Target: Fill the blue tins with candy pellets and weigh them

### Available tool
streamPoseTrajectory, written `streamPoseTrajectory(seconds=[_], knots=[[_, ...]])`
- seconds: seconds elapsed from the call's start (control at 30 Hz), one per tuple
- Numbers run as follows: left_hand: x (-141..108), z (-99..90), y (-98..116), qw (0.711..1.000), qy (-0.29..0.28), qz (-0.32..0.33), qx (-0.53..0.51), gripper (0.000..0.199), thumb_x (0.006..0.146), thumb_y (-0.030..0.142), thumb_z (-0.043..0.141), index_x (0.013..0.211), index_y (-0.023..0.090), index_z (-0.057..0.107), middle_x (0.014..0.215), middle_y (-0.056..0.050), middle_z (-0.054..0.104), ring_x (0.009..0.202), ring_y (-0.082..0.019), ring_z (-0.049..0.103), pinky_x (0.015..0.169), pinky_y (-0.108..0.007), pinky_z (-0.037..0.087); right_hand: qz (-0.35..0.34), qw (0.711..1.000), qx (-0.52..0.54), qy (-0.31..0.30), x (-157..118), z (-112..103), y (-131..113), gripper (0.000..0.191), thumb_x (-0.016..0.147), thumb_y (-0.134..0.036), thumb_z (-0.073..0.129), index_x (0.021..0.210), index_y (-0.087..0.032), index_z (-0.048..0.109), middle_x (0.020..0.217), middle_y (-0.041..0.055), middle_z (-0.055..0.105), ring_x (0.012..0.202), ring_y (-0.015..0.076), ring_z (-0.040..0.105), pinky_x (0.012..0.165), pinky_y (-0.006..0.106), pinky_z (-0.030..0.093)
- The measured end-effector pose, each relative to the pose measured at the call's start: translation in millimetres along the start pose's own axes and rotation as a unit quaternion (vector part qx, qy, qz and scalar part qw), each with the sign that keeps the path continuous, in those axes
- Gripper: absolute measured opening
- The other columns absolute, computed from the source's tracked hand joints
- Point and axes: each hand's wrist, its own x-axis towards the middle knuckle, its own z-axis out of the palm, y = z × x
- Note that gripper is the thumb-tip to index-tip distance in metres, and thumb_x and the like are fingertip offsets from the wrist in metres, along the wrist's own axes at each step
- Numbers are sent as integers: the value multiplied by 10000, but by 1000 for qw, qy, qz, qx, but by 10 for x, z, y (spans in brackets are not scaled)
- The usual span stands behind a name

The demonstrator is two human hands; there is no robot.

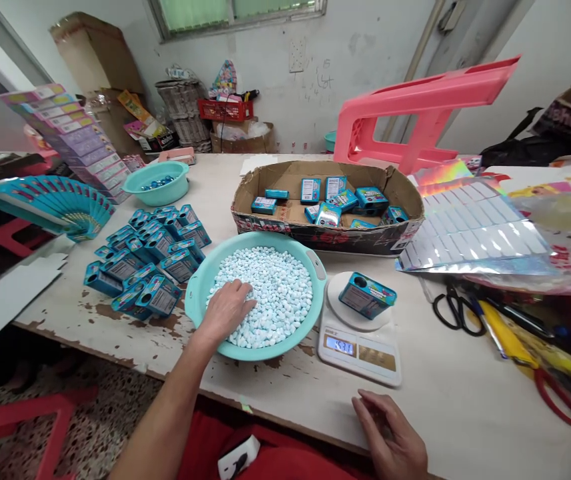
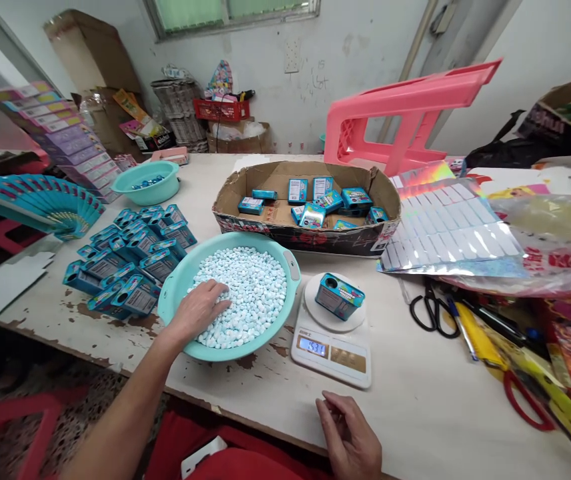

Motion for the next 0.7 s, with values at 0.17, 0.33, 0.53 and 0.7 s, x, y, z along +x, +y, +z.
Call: streamPoseTrajectory(seconds=[0.17, 0.33, 0.53, 0.7], knots=[[-13, -8, 5, 1000, -5, -5, 3, 229, 897, 352, 426, 1038, 210, 538, 1010, -72, 547, 961, -226, 505, 740, -309, 381, 3, 1000, -10, -2, -19, -1, 29, 158, 819, -336, 623, 901, -202, 639, 774, 38, 681, 655, 162, 659, 578, 202, 540], [-24, -29, 11, 1000, -5, -1, -11, 230, 903, 339, 411, 1049, 209, 532, 1017, -76, 546, 951, -226, 507, 721, -306, 384, -8, 1000, -16, 2, -15, 4, 48, 151, 810, -320, 633, 900, -199, 642, 777, 36, 686, 669, 165, 668, 576, 195, 542], [-22, -37, 20, 1000, -2, 1, -11, 238, 906, 342, 405, 1042, 204, 541, 1004, -78, 546, 946, -227, 507, 716, -308, 382, -3, 1000, -2, 13, -1, 15, 23, 147, 812, -316, 633, 897, -197, 649, 766, 32, 681, 653, 154, 657, 569, 195, 535], [-20, -26, 20, 1000, -1, -2, -4, 228, 904, 336, 406, 1035, 209, 542, 993, -72, 548, 948, -221, 507, 708, -302, 378, 28, 999, 21, 30, 14, 16, -36, 185, 803, -368, 641, 865, -196, 667, 755, 34, 680, 641, 153, 651, 554, 200, 529]])
